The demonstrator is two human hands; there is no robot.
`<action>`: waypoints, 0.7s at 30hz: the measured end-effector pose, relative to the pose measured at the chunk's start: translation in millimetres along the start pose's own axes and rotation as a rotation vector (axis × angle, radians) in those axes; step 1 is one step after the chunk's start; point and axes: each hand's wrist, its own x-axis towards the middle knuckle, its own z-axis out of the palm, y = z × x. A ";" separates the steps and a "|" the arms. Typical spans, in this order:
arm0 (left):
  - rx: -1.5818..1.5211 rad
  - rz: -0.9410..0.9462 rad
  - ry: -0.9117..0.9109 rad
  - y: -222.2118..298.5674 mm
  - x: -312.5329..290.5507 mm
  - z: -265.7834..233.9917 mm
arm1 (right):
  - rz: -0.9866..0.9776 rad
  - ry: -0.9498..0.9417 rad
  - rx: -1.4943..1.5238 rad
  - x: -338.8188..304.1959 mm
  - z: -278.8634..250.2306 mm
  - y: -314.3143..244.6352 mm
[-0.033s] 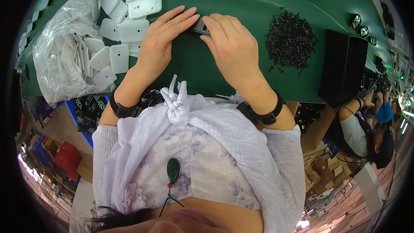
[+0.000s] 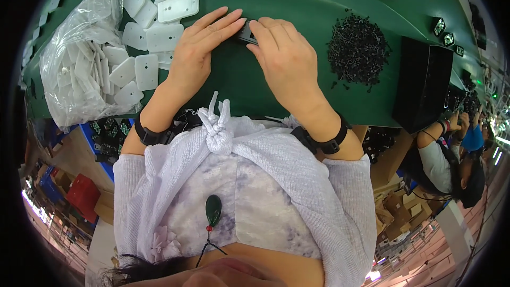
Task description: Assembling small plastic housings and electronic components on a factory production line.
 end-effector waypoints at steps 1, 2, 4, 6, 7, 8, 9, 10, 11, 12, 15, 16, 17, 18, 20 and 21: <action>0.053 0.008 -0.012 0.4 -0.3 -0.5 | 0.003 0.009 -0.032 -0.9 2.6 -1.7; 0.105 0.016 -0.025 1.0 -0.5 -1.2 | 0.006 0.019 -0.064 -2.0 4.9 -2.1; 0.178 0.039 -0.044 5.9 0.9 -3.9 | -0.006 0.040 -0.102 -5.7 9.1 -1.8; 0.254 0.065 -0.060 8.9 0.7 -4.9 | -0.021 0.064 -0.140 -6.1 8.8 -1.1; 0.287 0.079 -0.069 9.9 0.6 -5.2 | -0.006 0.043 -0.100 -5.2 6.4 -0.5; 0.321 0.095 -0.077 10.7 1.1 -5.1 | 0.009 0.023 -0.061 -4.2 3.1 0.4; 0.325 0.094 -0.075 10.8 1.6 -4.3 | 0.005 0.026 -0.060 -1.1 0.4 4.0; 0.313 0.087 -0.062 11.2 2.5 -2.0 | 0.025 -0.004 0.053 3.3 -3.3 10.7; 0.301 0.080 -0.048 11.5 3.6 0.5 | 0.043 -0.035 0.166 8.3 -7.2 18.0; 0.301 0.091 -0.044 9.0 7.7 4.2 | 0.078 -0.080 0.224 13.3 -11.8 24.5; 0.177 0.086 0.049 5.2 20.0 8.6 | 0.541 -0.174 0.824 23.0 -16.8 36.2; 0.008 -0.120 0.023 9.0 23.1 5.1 | 0.536 -0.166 0.821 20.6 -16.7 36.9; -0.161 -0.327 -0.004 12.3 25.5 2.4 | 0.532 -0.081 1.016 18.3 -16.4 36.5; -0.157 -0.326 0.000 15.7 24.9 0.5 | 0.524 0.001 1.215 15.1 -14.5 34.0; -0.713 -0.619 -0.032 22.5 24.0 -1.0 | 0.511 -0.010 1.235 11.7 -11.2 27.2; -0.712 -0.618 -0.031 24.3 23.7 -1.9 | 0.519 0.008 1.190 12.0 -10.0 22.9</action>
